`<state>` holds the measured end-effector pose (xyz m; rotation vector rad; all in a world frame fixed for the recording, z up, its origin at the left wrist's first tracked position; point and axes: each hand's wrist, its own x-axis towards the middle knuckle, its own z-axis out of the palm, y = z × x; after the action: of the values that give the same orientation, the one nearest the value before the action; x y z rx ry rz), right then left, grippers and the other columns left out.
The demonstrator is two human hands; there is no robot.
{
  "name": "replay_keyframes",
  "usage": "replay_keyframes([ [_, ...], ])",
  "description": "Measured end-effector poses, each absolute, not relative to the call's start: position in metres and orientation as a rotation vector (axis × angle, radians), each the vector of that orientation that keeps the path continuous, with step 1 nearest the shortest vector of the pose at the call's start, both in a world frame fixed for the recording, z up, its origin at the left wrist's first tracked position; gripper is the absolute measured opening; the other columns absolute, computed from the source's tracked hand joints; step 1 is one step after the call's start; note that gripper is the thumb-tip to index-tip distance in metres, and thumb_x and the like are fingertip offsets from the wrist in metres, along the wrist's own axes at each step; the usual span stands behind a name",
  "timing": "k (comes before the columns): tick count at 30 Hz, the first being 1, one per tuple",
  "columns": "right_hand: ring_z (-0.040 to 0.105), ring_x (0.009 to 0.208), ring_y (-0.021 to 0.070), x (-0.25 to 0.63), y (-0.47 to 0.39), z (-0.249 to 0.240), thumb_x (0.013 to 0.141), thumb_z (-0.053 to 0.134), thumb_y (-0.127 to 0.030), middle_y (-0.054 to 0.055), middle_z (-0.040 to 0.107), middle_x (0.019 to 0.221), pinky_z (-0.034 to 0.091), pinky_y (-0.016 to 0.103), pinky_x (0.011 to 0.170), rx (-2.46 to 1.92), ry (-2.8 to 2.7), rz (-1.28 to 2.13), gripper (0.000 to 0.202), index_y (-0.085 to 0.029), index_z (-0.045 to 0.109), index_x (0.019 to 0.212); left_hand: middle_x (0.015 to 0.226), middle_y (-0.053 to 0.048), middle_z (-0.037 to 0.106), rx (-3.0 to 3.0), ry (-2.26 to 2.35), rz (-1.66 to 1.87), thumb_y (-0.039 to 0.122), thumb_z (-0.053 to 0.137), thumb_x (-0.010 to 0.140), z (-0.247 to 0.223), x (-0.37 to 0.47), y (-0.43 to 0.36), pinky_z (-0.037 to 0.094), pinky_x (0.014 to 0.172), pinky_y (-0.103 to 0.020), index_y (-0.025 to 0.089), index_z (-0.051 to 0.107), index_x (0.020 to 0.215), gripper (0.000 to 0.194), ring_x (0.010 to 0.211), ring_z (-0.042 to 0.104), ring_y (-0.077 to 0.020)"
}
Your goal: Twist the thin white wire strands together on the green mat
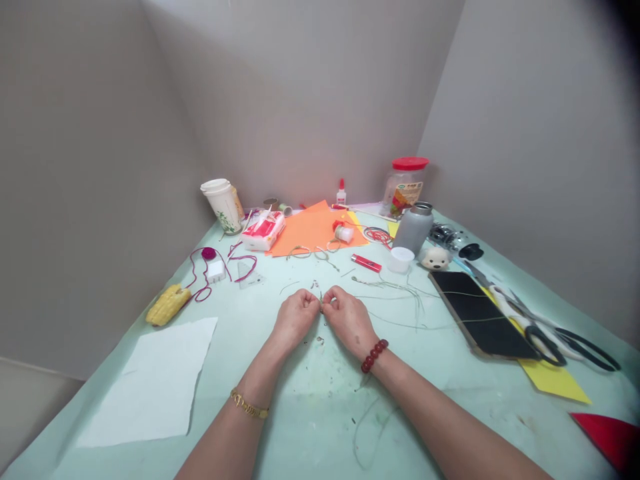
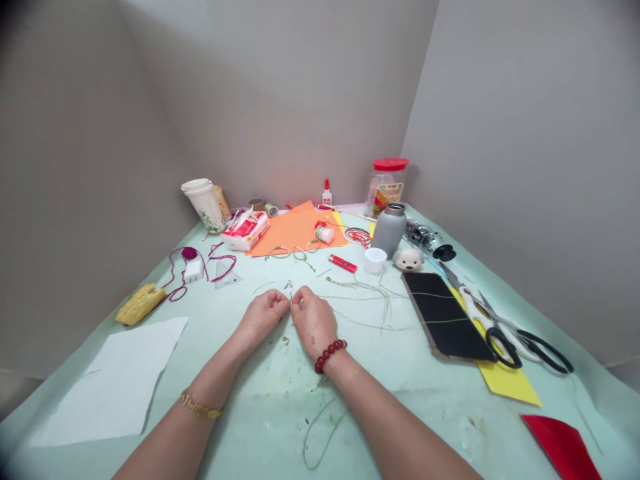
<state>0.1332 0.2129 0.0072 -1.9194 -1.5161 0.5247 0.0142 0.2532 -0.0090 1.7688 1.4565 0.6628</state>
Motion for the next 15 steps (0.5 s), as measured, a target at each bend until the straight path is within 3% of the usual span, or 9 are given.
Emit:
replay_keyframes([
  [15,0.043,0.049,0.0111,0.1377,0.2146,-0.0001,0.071,0.043,-0.018,-0.002,0.052,0.051,0.025,0.021,0.05,-1.781,-1.499,0.556,0.018,-0.021,0.06,0.069,0.056,0.004,0.049,1.765,1.411,0.684,0.03,0.049,0.074,-0.0142,0.0145,0.2541,0.026,0.046,-0.018,0.018,0.054,0.073,0.013,0.05,0.04,-0.0071],
])
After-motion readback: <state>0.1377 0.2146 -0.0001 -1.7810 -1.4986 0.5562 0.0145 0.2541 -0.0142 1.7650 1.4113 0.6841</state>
